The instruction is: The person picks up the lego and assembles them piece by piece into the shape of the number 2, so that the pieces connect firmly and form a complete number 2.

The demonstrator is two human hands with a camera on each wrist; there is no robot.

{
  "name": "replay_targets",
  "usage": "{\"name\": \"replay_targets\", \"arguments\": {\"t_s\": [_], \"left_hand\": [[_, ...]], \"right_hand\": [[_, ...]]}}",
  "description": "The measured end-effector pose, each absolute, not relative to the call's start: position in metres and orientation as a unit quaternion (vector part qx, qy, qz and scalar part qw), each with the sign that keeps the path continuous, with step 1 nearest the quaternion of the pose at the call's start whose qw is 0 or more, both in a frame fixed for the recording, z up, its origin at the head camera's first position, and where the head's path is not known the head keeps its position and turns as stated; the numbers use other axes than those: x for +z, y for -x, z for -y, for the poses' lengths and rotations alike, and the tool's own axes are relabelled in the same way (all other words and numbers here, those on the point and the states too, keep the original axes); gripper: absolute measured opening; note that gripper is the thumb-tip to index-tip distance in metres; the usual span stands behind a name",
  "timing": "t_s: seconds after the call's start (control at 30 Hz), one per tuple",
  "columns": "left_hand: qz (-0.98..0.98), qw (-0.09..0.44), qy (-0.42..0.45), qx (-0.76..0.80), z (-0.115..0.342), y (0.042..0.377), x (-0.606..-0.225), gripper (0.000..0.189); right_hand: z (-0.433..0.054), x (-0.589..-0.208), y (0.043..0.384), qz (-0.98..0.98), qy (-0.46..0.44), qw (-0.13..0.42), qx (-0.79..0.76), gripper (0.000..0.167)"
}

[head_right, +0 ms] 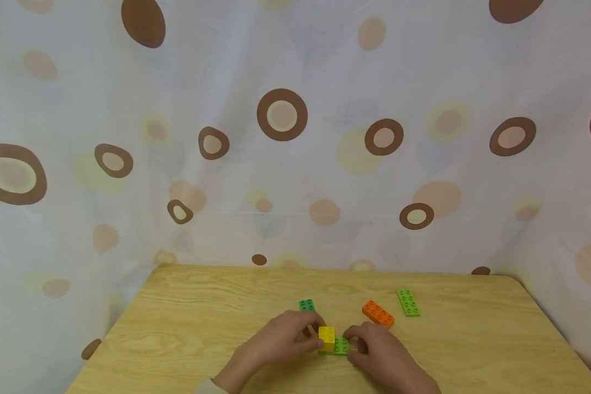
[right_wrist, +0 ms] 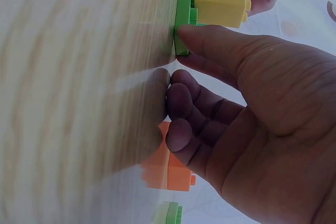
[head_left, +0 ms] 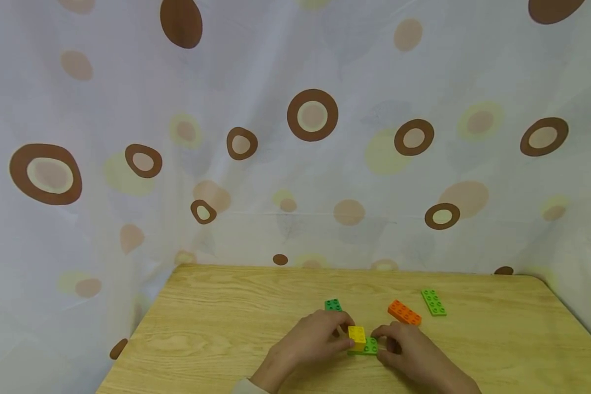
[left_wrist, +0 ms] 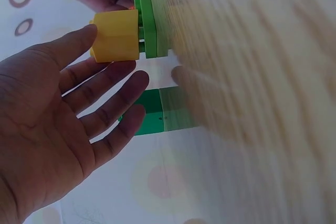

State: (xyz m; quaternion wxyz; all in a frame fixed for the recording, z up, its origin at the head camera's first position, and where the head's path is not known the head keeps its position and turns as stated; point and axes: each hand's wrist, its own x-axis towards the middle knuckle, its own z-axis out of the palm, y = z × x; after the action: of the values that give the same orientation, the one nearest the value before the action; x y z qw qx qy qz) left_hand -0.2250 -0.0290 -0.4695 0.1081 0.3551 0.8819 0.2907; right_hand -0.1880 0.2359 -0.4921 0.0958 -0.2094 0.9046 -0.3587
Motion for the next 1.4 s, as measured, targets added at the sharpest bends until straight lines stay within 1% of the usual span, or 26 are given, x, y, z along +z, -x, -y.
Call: {"name": "replay_targets", "arguments": {"t_s": [0.33, 0.53, 0.67, 0.87, 1.03, 1.13, 1.23, 1.3, 1.37, 1.4], "left_hand": [[-0.875, 0.110, -0.360, 0.306, 0.028, 0.225, -0.466, 0.021], [-0.858, 0.129, -0.361, 0.343, 0.029, 0.226, -0.464, 0.018], [-0.856, 0.133, -0.356, 0.351, 0.029, 0.227, -0.465, 0.018], [-0.861, 0.128, -0.343, 0.352, 0.025, 0.228, -0.466, 0.015], [-0.868, 0.116, -0.330, 0.352, 0.025, 0.229, -0.461, 0.017], [-0.873, 0.113, -0.325, 0.346, 0.027, 0.230, -0.459, 0.019], [-0.869, 0.123, -0.320, 0.355, 0.030, 0.231, -0.462, 0.017], [-0.862, 0.139, -0.318, 0.369, 0.031, 0.231, -0.465, 0.017], [-0.854, 0.155, -0.315, 0.385, 0.032, 0.231, -0.469, 0.016], [-0.850, 0.163, -0.313, 0.391, 0.032, 0.231, -0.471, 0.016]], "right_hand": [[-0.236, -0.492, 0.188, -0.902, 0.209, 0.094, -0.365, 0.030], [-0.236, -0.489, 0.188, -0.904, 0.212, 0.086, -0.361, 0.029], [-0.237, -0.487, 0.187, -0.906, 0.209, 0.082, -0.358, 0.031], [-0.237, -0.484, 0.186, -0.911, 0.206, 0.075, -0.349, 0.031], [-0.235, -0.483, 0.190, -0.917, 0.202, 0.057, -0.339, 0.029], [-0.232, -0.484, 0.192, -0.917, 0.202, 0.056, -0.340, 0.029], [-0.230, -0.485, 0.191, -0.911, 0.204, 0.066, -0.351, 0.029], [-0.231, -0.485, 0.189, -0.907, 0.200, 0.074, -0.363, 0.032], [-0.234, -0.483, 0.189, -0.908, 0.185, 0.056, -0.372, 0.034], [-0.236, -0.483, 0.190, -0.910, 0.172, 0.036, -0.375, 0.035]]}}
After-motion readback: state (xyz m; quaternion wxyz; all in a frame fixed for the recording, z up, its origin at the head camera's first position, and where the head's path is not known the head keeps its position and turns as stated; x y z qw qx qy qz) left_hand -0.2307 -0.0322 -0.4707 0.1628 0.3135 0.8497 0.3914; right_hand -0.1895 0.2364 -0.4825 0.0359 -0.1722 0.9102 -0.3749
